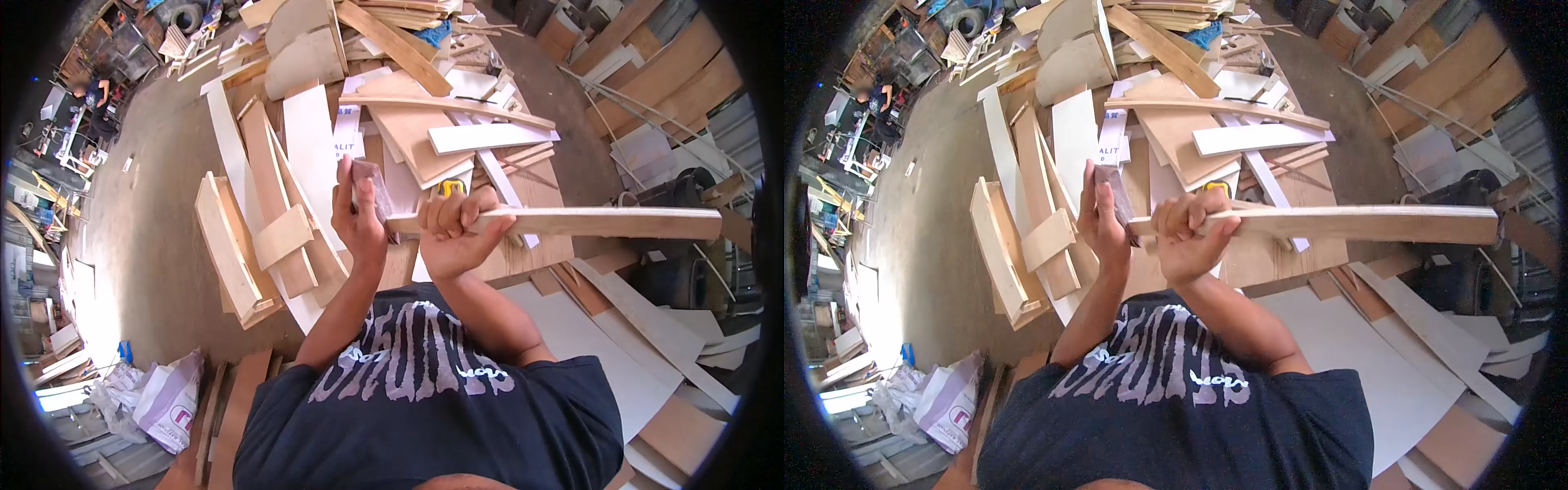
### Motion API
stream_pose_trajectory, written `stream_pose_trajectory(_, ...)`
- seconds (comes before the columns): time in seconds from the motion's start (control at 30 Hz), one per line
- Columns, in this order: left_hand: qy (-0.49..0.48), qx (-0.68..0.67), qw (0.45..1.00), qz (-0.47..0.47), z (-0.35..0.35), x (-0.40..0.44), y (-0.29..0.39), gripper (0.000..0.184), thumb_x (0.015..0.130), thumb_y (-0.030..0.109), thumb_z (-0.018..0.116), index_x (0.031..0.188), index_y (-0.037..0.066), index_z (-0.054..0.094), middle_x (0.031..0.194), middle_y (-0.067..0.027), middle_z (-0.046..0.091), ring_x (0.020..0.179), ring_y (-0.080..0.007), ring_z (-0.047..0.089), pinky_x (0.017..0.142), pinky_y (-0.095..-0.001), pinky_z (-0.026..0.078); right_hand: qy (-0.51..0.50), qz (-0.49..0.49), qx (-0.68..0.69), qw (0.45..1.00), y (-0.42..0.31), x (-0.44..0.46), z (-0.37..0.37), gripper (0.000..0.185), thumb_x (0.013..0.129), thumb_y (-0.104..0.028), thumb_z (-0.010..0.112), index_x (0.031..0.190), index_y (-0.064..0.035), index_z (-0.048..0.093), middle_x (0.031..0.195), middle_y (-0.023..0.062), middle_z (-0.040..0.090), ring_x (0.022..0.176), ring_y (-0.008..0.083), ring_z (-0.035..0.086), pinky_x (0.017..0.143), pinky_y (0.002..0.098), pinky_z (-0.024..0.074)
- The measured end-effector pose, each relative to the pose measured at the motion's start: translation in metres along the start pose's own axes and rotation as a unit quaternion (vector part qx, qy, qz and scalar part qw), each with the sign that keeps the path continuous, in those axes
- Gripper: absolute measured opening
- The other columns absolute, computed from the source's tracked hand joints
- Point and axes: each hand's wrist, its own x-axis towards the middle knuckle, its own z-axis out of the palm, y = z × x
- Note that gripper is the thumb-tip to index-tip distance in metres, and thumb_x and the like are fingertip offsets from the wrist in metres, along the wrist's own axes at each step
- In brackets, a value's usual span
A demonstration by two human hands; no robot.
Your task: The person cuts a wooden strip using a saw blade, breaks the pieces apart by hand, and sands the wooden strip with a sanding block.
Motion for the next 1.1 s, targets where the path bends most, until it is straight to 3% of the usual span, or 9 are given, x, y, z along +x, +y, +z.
stream_pose_trajectory(0.13,-0.022,0.074,0.996,0.035,0.005,-0.009,0.003,0.045,0.100,0.020,0.057,0.139,-0.001,0.052,0.113,-0.0107,0.062,0.101,-0.0161,0.057,0.090,-0.0269,0.044,0.021,0.003,0.006,1.000,0.006,0.029,0.003,0.055,0.099,-0.065,0.030,0.080,-0.0142,0.037,0.052,-0.0020,0.028,0.042,0.0114,0.022,0.043,0.0286,0.0235)
stream_pose_trajectory(0.23,-0.008,-0.013,1.000,-0.001,0.008,-0.007,-0.005,0.046,0.100,0.022,0.056,0.139,-0.003,0.051,0.120,-0.0100,0.063,0.103,-0.0137,0.056,0.092,-0.0268,0.044,0.053,-0.026,-0.006,0.998,0.012,0.041,0.012,0.053,0.100,-0.064,0.031,0.080,-0.0146,0.037,0.051,-0.0020,0.027,0.041,0.0116,0.022,0.042,0.0290,0.0231)
stream_pose_trajectory(0.33,0.030,-0.096,0.994,-0.039,-0.001,0.013,-0.010,0.046,0.102,0.023,0.054,0.141,-0.001,0.049,0.119,-0.0071,0.063,0.103,-0.0114,0.055,0.090,-0.0264,0.046,-0.014,0.013,-0.022,1.000,0.022,0.016,0.004,0.053,0.099,-0.064,0.033,0.080,-0.0146,0.036,0.051,-0.0023,0.027,0.040,0.0117,0.022,0.041,0.0294,0.0232)
stream_pose_trajectory(0.5,0.017,-0.041,0.999,-0.014,-0.004,-0.002,-0.013,0.047,0.102,0.021,0.053,0.142,-0.003,0.047,0.121,-0.0070,0.061,0.101,-0.0110,0.055,0.088,-0.0264,0.046,0.005,0.016,0.019,1.000,0.036,0.032,0.014,0.056,0.097,-0.066,0.036,0.080,-0.0132,0.036,0.053,-0.0019,0.027,0.043,0.0116,0.023,0.043,0.0295,0.0224)
stream_pose_trajectory(0.67,0.063,-0.118,0.988,-0.074,-0.007,0.010,-0.008,0.044,0.102,0.020,0.052,0.141,-0.002,0.049,0.117,-0.0055,0.062,0.095,-0.0096,0.056,0.083,-0.0249,0.048,-0.035,0.016,-0.032,0.999,0.035,0.005,0.010,0.055,0.094,-0.066,0.047,0.079,-0.0136,0.038,0.053,-0.0023,0.029,0.043,0.0108,0.024,0.044,0.0295,0.0233)
stream_pose_trajectory(0.77,0.030,-0.151,0.982,-0.107,-0.012,0.006,-0.007,0.047,0.102,0.021,0.054,0.142,-0.002,0.047,0.121,-0.0065,0.061,0.097,-0.0095,0.056,0.085,-0.0250,0.047,-0.015,0.025,-0.045,0.999,0.035,-0.001,0.009,0.056,0.094,-0.066,0.046,0.079,-0.0136,0.037,0.052,-0.0026,0.029,0.043,0.0107,0.024,0.044,0.0292,0.0242)
stream_pose_trajectory(0.87,0.021,-0.094,0.992,-0.077,-0.004,-0.008,-0.012,0.049,0.101,0.021,0.055,0.142,-0.004,0.046,0.121,-0.0071,0.060,0.104,-0.0104,0.053,0.093,-0.0260,0.043,-0.030,-0.006,-0.046,0.998,0.034,0.029,0.016,0.056,0.094,-0.067,0.044,0.079,-0.0137,0.037,0.052,-0.0028,0.029,0.043,0.0109,0.024,0.044,0.0287,0.0239)
stream_pose_trajectory(0.97,0.012,-0.129,0.988,-0.087,-0.009,0.002,-0.012,0.048,0.102,0.020,0.054,0.142,-0.004,0.046,0.119,-0.0061,0.060,0.101,-0.0100,0.054,0.089,-0.0251,0.044,-0.006,0.017,-0.012,1.000,0.034,0.020,0.012,0.056,0.095,-0.067,0.042,0.079,-0.0137,0.035,0.052,-0.0026,0.028,0.043,0.0112,0.022,0.044,0.0290,0.0240)
stream_pose_trajectory(1.1,0.031,-0.066,0.994,-0.082,-0.008,0.004,-0.002,0.046,0.102,0.020,0.053,0.141,-0.003,0.047,0.116,-0.0062,0.062,0.097,-0.0098,0.055,0.085,-0.0253,0.046,-0.024,0.031,-0.089,0.995,0.024,-0.004,0.007,0.056,0.095,-0.067,0.041,0.079,-0.0142,0.036,0.052,-0.0019,0.028,0.043,0.0110,0.021,0.044,0.0301,0.0242)
